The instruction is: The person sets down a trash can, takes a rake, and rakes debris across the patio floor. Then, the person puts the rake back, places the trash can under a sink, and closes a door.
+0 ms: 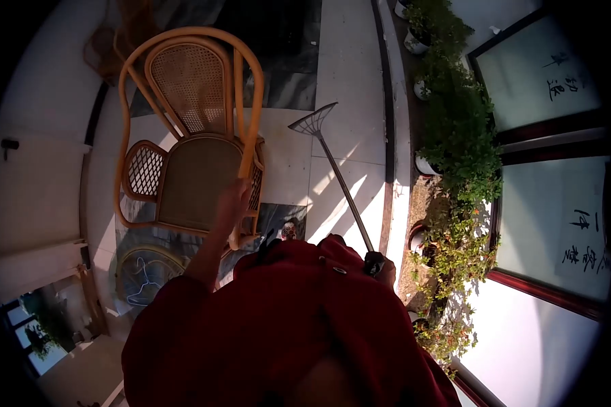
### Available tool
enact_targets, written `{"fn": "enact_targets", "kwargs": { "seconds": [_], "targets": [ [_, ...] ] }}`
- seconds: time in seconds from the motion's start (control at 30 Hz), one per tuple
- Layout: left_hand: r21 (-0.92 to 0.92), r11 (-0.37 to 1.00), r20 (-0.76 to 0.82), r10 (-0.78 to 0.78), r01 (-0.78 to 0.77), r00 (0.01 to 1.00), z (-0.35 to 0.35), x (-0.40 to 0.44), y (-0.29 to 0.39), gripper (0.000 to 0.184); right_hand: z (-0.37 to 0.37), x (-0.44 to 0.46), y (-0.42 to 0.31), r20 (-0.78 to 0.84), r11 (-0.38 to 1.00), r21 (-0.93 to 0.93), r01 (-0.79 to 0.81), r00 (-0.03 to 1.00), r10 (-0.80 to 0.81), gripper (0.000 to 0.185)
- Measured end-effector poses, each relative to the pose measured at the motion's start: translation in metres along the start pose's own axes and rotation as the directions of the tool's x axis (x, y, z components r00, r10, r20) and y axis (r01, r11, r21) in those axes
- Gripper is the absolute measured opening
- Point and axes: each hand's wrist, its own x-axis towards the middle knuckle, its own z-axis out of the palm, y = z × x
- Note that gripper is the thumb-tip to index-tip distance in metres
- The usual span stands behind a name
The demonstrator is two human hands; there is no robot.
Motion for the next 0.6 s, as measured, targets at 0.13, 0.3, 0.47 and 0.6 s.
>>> {"fn": "enact_targets", "kwargs": {
  "seconds": [0.13,0.3,0.47,0.6],
  "targets": [
    [0.05,0.985,-0.125,0.171,-0.166,0.977,-0.018,0.147,0.041,0.017,-0.028,0.076,-0.07,-0.034,0.991,-0.123,-0.052,0.998,0.048,0.034],
    [0.096,0.978,-0.17,0.198,-0.183,0.965,-0.013,0.267,0.038,0.018,-0.062,0.189,-0.151,-0.06,0.99,-0.133,0.048,0.997,-0.056,0.034],
    [0.071,0.997,-0.121,-0.029,0.038,0.992,-0.011,0.328,0.051,0.015,-0.11,0.348,-0.269,-0.091,0.93,-0.299,0.216,0.963,-0.253,0.03],
    [-0.059,0.987,-0.144,-0.156,0.149,0.977,-0.011,0.36,0.08,0.013,-0.145,0.49,-0.371,-0.092,0.778,-0.525,0.346,0.885,-0.456,0.028]
  ]
}}
